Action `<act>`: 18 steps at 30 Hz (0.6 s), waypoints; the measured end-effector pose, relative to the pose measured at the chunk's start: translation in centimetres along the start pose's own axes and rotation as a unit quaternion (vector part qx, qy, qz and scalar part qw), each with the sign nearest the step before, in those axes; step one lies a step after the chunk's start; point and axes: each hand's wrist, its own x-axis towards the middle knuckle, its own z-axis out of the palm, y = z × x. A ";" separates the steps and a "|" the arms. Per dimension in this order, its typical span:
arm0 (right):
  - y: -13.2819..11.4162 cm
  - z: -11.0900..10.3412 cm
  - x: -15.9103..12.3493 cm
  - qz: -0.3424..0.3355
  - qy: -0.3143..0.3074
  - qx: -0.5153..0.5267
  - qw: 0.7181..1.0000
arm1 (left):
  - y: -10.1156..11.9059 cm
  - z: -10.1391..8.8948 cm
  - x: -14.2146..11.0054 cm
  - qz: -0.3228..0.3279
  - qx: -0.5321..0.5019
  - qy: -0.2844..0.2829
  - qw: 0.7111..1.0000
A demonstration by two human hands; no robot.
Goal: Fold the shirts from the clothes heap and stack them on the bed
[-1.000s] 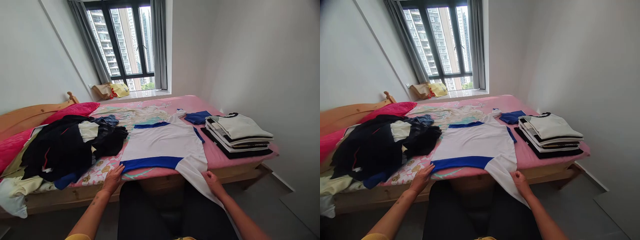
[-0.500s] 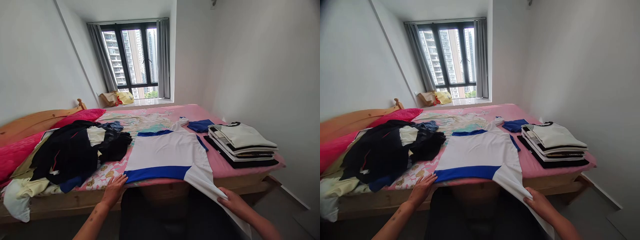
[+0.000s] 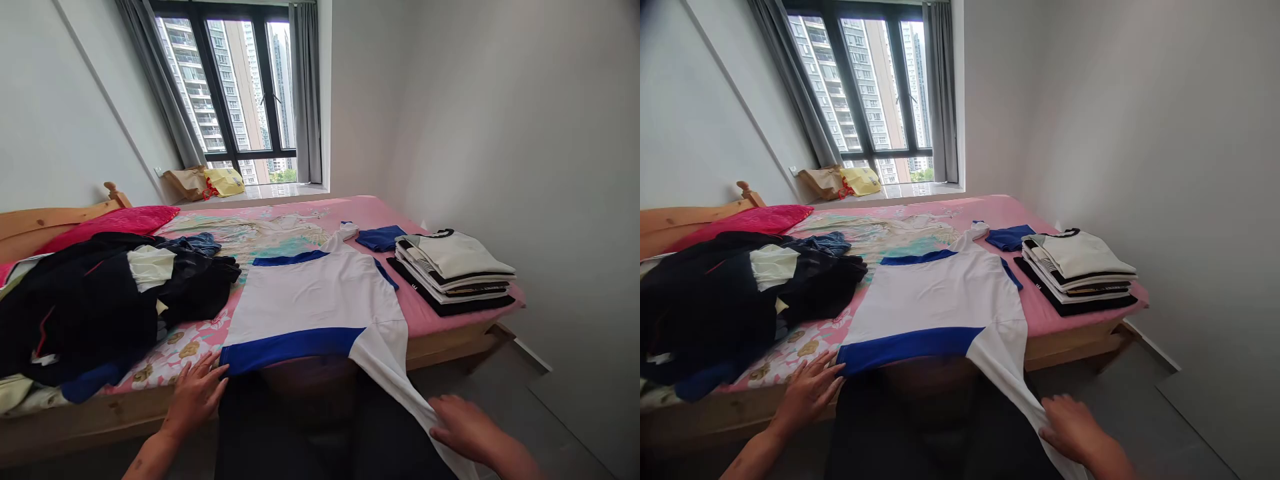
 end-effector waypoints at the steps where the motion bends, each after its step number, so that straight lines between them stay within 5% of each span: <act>1: -1.0 -1.0 0.7 -0.028 -0.026 -0.010 0.999 | 0.3 -0.1 0.7 0.002 -0.012 0.010 1.000; 6: -10.4 -4.4 8.8 -0.162 0.079 0.061 0.982 | 3.8 0.3 7.2 0.014 -0.071 0.012 0.997; 10: -14.4 -2.6 15.6 -0.145 0.102 0.048 0.983 | 6.6 2.4 11.3 -0.013 -0.055 -0.054 0.997; 13: -10.1 0.7 16.6 -0.069 0.076 -0.011 0.995 | 7.1 4.2 11.3 -0.078 -0.024 -0.096 0.992; 16: -1.9 3.7 14.1 0.065 0.168 -0.059 0.982 | 6.6 5.5 10.1 -0.102 -0.006 -0.098 0.990; 18: 3.0 4.3 12.3 0.120 0.154 -0.059 0.979 | 6.4 5.9 9.6 -0.108 0.000 -0.092 0.990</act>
